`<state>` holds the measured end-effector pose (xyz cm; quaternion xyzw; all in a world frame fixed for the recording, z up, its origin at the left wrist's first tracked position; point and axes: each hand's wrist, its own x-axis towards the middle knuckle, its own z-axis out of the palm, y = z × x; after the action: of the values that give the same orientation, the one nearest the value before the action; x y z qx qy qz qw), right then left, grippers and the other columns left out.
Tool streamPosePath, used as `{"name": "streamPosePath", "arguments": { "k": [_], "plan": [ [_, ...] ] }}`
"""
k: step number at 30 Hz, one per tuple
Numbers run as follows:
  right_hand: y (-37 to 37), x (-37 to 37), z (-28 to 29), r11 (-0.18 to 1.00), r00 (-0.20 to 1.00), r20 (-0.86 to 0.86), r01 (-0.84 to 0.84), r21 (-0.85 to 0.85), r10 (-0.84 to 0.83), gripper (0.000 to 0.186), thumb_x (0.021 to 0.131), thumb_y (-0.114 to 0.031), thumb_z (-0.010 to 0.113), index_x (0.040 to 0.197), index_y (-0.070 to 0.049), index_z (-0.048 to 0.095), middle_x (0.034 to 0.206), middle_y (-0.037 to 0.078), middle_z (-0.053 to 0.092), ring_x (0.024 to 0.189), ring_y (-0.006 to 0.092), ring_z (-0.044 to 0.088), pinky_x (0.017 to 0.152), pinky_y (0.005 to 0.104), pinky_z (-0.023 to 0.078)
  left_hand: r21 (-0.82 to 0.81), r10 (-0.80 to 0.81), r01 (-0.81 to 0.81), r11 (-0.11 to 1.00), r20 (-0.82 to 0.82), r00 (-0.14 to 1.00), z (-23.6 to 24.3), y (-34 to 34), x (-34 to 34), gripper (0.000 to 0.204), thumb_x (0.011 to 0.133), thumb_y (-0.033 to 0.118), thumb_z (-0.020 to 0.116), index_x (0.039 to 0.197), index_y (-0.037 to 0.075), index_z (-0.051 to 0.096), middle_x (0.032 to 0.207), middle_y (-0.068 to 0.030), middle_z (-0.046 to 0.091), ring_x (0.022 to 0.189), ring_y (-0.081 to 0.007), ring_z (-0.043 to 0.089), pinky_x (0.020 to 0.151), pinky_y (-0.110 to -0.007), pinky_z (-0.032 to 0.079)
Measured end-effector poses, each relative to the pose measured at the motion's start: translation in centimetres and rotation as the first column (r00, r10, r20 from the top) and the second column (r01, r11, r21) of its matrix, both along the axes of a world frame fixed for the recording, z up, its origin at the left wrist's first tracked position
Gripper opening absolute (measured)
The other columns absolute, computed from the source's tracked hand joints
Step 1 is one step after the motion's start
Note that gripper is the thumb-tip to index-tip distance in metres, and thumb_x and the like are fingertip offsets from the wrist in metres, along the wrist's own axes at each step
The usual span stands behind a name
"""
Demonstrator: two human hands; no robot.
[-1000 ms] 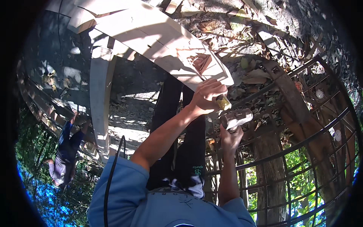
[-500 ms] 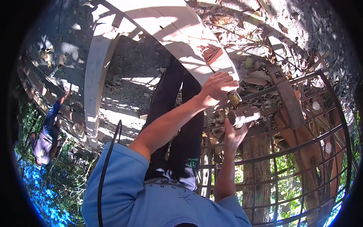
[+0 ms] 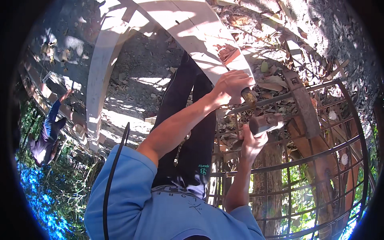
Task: Chisel a groove into a wooden beam using a hammer and chisel.
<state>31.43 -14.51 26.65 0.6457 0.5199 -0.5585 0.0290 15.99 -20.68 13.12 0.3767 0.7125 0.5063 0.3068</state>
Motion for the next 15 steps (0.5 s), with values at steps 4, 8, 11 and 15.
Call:
{"name": "streamPosePath", "arguments": {
  "k": [4, 8, 11, 15],
  "plan": [
    [0.4, -0.9, 1.3, 0.998, 0.997, -0.071, -0.022, 0.064, 0.027, 0.014, 0.083, 0.0, 0.06, 0.074, -0.003, 0.05, 0.058, 0.004, 0.05, 0.048, 0.0118, 0.047, 0.049, 0.0277, 0.042, 0.016, 0.024, -0.025, 1.0, 0.058, 0.998, -0.1, -0.4, -0.1, 0.032, 0.066, 0.007, 0.071, 0.096, 0.012, 0.061, 0.078, -0.0009, 0.059, 0.077, -0.0255, 0.061, 0.071, -0.039, 0.049],
    [0.2, -1.8, 3.2, 0.993, 0.994, -0.111, 0.034, 0.117, -0.021, 0.012, 0.083, -0.001, 0.058, 0.077, -0.004, 0.048, 0.058, 0.004, 0.048, 0.049, 0.0118, 0.046, 0.052, 0.0289, 0.044, 0.127, 0.137, -0.154, 0.98, 0.135, 0.981, -0.6, -0.8, 0.3, 0.031, 0.072, -0.002, 0.065, 0.099, 0.013, 0.065, 0.083, -0.0013, 0.066, 0.075, -0.0258, 0.061, 0.07, -0.039, 0.05],
    [-0.5, -2.1, 3.4, 0.989, 0.99, -0.142, 0.004, 0.148, 0.018, 0.011, 0.083, 0.0, 0.057, 0.078, -0.004, 0.047, 0.059, 0.004, 0.047, 0.05, 0.012, 0.046, 0.054, 0.0288, 0.046, 0.136, 0.146, -0.16, 0.978, 0.112, 0.983, -0.8, -0.9, 0.3, 0.034, 0.072, -0.007, 0.061, 0.1, 0.013, 0.066, 0.085, -0.0013, 0.068, 0.076, -0.0261, 0.062, 0.071, -0.039, 0.05],
    [-1.3, -2.2, -0.2, 0.967, 0.938, -0.323, -0.047, 0.25, 0.129, 0.01, 0.083, -0.004, 0.06, 0.08, -0.003, 0.05, 0.063, 0.006, 0.053, 0.051, 0.0133, 0.05, 0.052, 0.031, 0.049, 0.164, 0.085, -0.109, 0.98, 0.146, 0.986, -0.8, -1.1, -0.5, 0.032, 0.069, -0.001, 0.066, 0.099, 0.012, 0.065, 0.083, -0.0018, 0.066, 0.077, -0.0262, 0.062, 0.071, -0.039, 0.05]
  ]
}}
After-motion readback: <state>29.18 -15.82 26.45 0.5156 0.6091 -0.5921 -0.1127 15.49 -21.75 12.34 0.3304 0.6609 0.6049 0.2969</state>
